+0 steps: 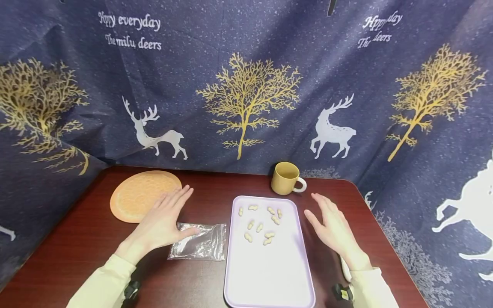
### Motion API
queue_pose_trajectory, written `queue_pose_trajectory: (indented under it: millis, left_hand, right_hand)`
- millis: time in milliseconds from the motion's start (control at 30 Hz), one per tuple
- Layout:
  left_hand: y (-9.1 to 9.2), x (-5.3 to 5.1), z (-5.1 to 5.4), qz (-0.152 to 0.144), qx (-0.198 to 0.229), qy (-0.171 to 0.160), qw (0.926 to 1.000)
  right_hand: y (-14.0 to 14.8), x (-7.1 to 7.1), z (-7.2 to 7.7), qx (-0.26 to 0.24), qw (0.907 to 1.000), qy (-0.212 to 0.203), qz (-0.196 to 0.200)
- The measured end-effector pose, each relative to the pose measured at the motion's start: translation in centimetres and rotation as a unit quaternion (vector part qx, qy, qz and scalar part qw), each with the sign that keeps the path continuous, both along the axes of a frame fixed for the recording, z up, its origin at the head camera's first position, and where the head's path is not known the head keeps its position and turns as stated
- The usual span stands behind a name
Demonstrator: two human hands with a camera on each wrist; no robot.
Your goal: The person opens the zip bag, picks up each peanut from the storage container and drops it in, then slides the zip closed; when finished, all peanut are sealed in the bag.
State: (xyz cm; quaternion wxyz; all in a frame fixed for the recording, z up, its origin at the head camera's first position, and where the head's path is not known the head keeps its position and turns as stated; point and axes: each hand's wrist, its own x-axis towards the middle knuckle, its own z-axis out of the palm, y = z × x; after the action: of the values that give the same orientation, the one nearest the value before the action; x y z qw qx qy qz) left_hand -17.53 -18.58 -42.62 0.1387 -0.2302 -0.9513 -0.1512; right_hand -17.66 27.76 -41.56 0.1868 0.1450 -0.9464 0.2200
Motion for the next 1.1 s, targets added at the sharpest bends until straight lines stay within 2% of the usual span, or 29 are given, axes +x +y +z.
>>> queue_pose_trajectory:
  millis: [300,433,600,733,867,1100]
  left_hand:
    - [2.9,0.0,-1.7,-0.050,-0.029,-0.020,0.9981]
    - [4.2,0.1,-2.4,-0.070,-0.034,-0.048,0.9958]
    - [5.5,0.5,-3.1,-0.089,-0.033,-0.099,0.9905]
    - [6.3,0.8,-3.6,-0.102,-0.041,-0.118,0.9869]
    - [6.8,0.8,-3.9,-0.106,-0.043,-0.128,0.9852]
    - [7.3,1.1,-3.6,-0.094,-0.049,-0.162,0.9811]
  right_hand:
    - [-2.5,-0.2,-1.0,-0.070,0.9969,-0.013,0.032]
    - [-3.8,-0.3,-1.7,-0.098,0.9943,-0.024,0.034]
    - [-5.4,-0.4,-2.4,-0.131,0.9893,-0.037,0.052]
    - [-6.5,-0.3,-2.7,-0.159,0.9835,-0.055,0.067]
    - [-7.5,-0.3,-3.0,-0.163,0.9818,-0.063,0.074]
    - [-9.5,-0.2,-3.2,-0.166,0.9780,-0.080,0.097]
